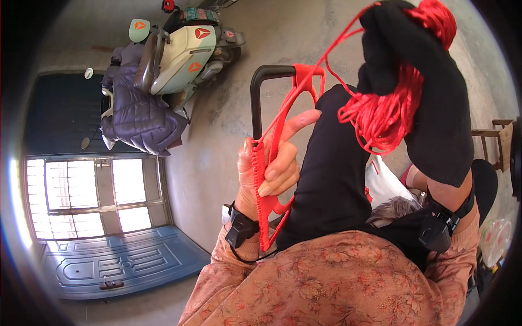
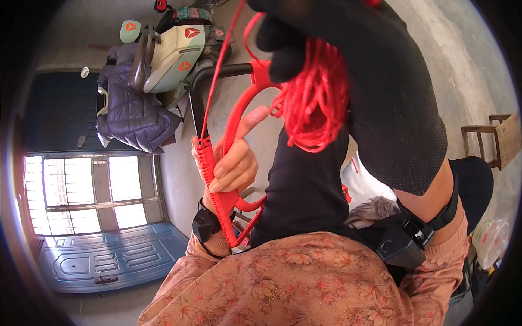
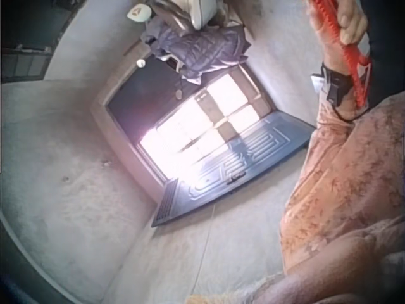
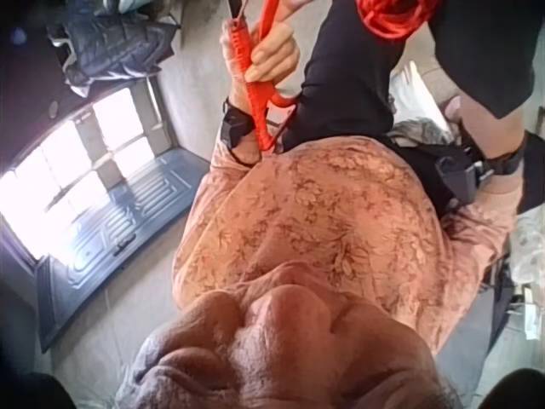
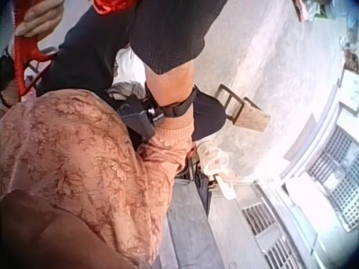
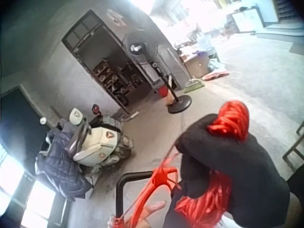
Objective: Weaving a red cord around a chair frame to create the seat or backrest.
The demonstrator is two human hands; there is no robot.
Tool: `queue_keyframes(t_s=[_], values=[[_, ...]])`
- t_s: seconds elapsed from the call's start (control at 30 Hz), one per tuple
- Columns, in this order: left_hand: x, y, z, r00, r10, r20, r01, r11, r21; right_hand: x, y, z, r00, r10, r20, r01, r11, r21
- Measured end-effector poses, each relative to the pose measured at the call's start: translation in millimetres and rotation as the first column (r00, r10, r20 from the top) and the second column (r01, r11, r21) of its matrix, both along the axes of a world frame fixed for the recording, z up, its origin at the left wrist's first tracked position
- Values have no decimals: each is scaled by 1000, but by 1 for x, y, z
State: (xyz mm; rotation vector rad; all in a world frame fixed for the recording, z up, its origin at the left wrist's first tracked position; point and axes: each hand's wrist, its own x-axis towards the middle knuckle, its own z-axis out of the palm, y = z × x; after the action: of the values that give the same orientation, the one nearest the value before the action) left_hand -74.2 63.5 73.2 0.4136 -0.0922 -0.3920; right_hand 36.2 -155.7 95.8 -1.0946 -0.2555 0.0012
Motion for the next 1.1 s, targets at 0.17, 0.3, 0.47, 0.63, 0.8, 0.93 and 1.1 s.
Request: queue_keyframes(t_s=[0.17, 0.3, 0.47, 0.63, 0.8, 0.93, 1.1], values=[[1, 3, -8, 1000, -14, 6, 14, 999, -33, -22, -8, 8, 997, 64, 50, -59, 993, -103], [2, 12, -10, 996, -39, 84, 56, 978, -201, -37, -7, 8, 987, 136, 80, -123, 981, -150], [0, 15, -7, 994, -25, 110, 48, 976, -214, -7, 11, -2, 999, 36, 21, -34, 993, -110], [-4, 17, -6, 997, 18, 74, -2, 980, -201, 14, 16, -3, 999, -49, 2, 49, 994, -94], [0, 14, -1, 997, 56, 56, -53, 997, -49, 11, 2, 3, 996, -89, 6, 90, 990, -111], [9, -6, 12, 991, 81, 107, -117, 914, 388, 5, -21, 4, 996, -86, -26, 81, 982, -172], [24, -58, -3, 989, 97, -110, -4, 768, 640, -25, -55, -18, 980, 58, -192, -113, 950, -291]])
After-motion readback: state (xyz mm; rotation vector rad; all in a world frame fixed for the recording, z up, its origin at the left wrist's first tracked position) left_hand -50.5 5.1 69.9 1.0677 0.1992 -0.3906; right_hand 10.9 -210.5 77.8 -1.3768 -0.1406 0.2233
